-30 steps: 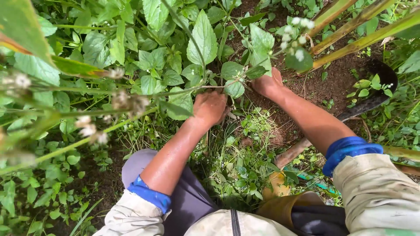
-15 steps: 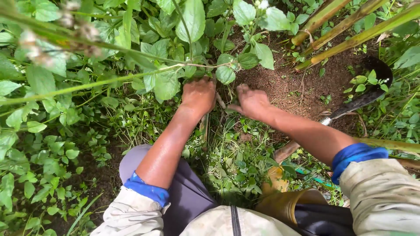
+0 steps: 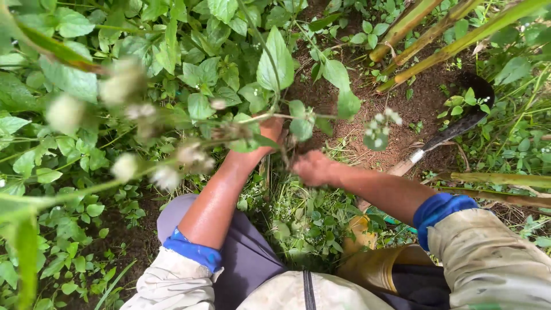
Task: Using a sickle and hands to clear weeds and overgrown vegetation in a field
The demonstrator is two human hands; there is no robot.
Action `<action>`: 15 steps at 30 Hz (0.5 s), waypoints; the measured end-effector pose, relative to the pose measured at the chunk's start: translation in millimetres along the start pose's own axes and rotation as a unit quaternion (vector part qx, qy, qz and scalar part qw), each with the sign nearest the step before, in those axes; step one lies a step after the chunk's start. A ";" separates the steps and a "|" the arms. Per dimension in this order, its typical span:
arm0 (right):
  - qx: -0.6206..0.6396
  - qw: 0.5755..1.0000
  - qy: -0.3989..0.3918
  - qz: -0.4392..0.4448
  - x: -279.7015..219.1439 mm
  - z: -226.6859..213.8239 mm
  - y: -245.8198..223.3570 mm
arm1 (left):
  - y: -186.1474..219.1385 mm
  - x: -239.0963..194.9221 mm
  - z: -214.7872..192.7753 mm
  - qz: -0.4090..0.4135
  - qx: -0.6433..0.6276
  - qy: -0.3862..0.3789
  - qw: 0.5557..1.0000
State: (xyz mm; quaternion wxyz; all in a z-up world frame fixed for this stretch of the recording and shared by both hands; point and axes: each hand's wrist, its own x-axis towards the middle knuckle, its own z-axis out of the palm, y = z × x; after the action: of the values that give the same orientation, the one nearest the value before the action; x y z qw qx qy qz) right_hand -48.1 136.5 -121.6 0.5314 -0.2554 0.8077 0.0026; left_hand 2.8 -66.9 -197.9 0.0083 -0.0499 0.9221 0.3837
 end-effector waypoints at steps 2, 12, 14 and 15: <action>-0.036 0.992 0.066 -0.097 -20.8 16.6 5.2 | -18.8 -14.8 20.6 0.018 -0.373 0.032 0.927; -0.193 0.780 0.353 -0.479 -109.5 13.5 64.2 | 165.6 -27.2 -58.2 -0.178 0.031 -0.079 0.980; -0.134 0.959 0.075 -0.237 -113.0 -4.8 88.9 | 147.8 -9.2 -21.9 -0.085 0.143 -0.082 0.983; -0.128 0.961 0.078 -0.234 -111.0 -8.4 107.3 | 137.9 -3.5 -4.5 -0.080 0.146 -0.086 0.982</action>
State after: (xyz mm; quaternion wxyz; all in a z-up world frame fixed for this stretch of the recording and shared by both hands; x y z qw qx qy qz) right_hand -66.0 272.9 -51.2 0.4150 -0.5028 0.7573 -0.0387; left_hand -7.2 26.8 -97.1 0.1255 -0.0883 0.9570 0.2462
